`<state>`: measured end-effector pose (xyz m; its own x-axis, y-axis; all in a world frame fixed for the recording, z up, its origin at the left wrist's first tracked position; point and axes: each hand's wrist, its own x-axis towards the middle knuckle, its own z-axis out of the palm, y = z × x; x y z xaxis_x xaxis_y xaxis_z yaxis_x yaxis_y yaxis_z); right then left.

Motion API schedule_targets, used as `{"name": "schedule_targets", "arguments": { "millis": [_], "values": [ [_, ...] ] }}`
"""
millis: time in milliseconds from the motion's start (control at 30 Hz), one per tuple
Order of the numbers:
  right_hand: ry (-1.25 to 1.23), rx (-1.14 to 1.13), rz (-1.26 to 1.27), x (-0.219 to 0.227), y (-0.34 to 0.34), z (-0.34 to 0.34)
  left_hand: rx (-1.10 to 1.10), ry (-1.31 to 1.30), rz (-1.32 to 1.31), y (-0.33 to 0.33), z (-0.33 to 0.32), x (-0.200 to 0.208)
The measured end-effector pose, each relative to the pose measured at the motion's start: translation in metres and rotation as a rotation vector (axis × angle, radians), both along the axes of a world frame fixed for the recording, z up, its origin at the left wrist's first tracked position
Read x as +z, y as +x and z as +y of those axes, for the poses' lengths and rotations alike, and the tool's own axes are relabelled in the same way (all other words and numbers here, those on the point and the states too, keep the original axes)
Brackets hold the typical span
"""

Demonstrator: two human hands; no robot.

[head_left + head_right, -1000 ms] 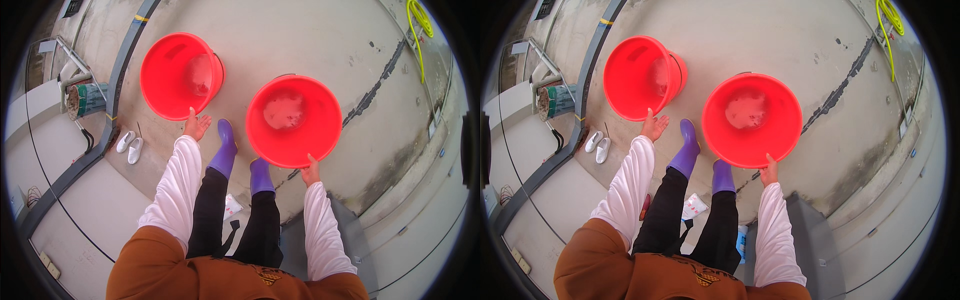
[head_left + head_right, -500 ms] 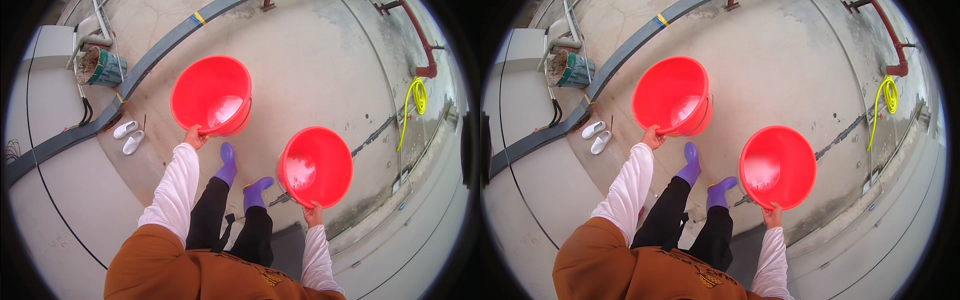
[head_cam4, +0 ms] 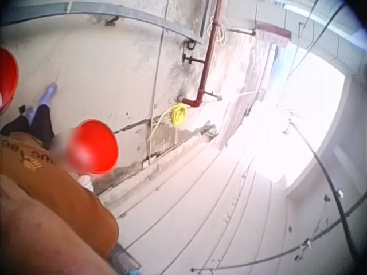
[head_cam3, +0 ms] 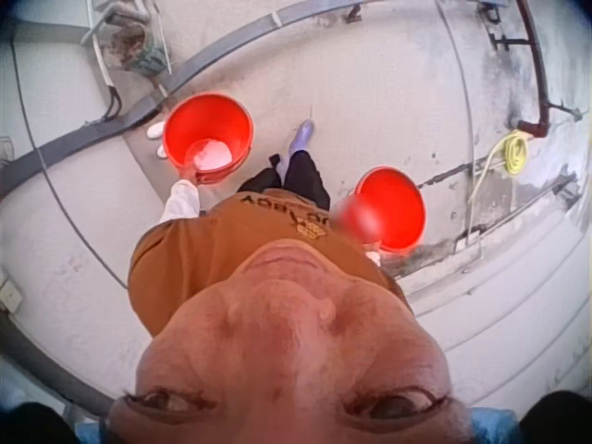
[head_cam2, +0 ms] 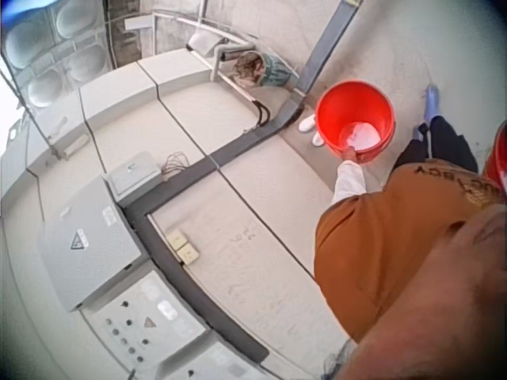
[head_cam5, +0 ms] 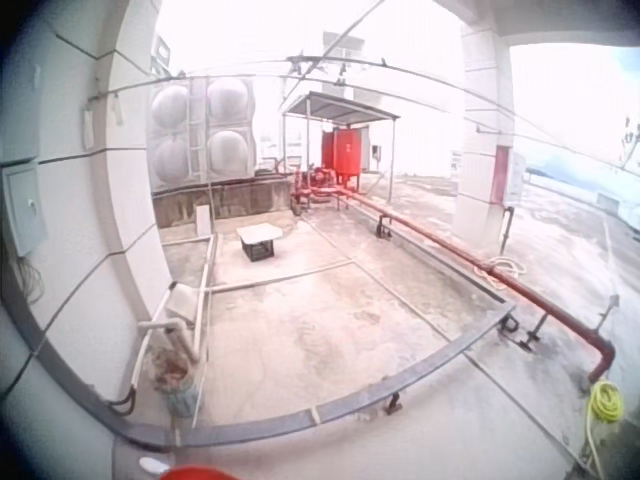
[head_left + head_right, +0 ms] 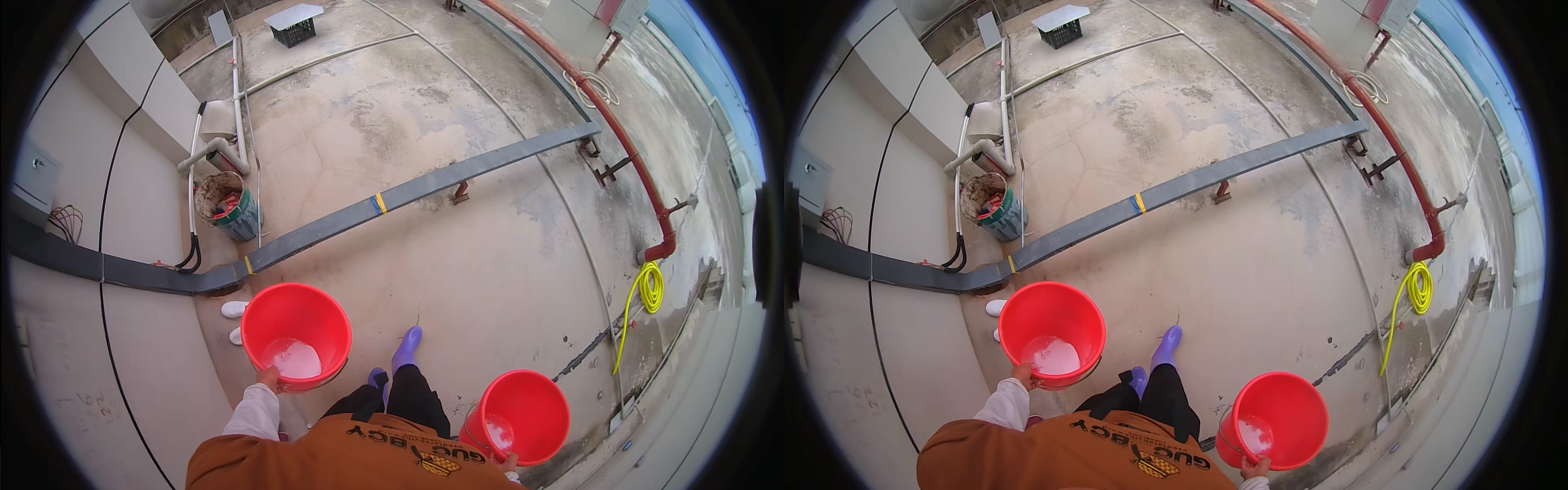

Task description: The person puts on purple rubber boots and moves two red buckets containing white powder to a white sheet on the floor. They then carry a green laundry basket filled with blue and white clothes to the same area. Finally, they connect a yellow hose to a red valve and place the hose end into one of the buckets.

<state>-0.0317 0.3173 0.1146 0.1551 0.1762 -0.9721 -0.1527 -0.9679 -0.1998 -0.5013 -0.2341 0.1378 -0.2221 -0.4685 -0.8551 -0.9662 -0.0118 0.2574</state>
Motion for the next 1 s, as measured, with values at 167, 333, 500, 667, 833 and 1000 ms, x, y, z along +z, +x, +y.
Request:
{"name": "schedule_targets", "arguments": {
  "millis": [167,333,500,667,833,1000],
  "values": [
    [-0.058,0.103,0.176,-0.049,-0.062,0.064,0.148,-0.128,0.056,-0.034,-0.034,0.004],
    [0.139,0.252,0.141,0.031,-0.266,0.091,0.304,0.033,0.235,-0.079,-0.021,0.038],
    [0.238,0.392,0.239,0.052,-0.415,0.134,0.372,0.191,0.274,-0.142,-0.010,0.051],
    [0.344,0.412,0.250,0.100,-0.556,0.133,0.333,0.305,0.254,-0.239,0.012,0.062],
    [0.448,0.409,0.227,0.152,-0.645,0.104,0.253,0.322,0.238,-0.344,0.015,0.070],
    [0.450,0.348,0.274,0.185,-0.715,0.093,0.148,0.256,0.306,-0.430,0.025,0.091]
  ]
}}
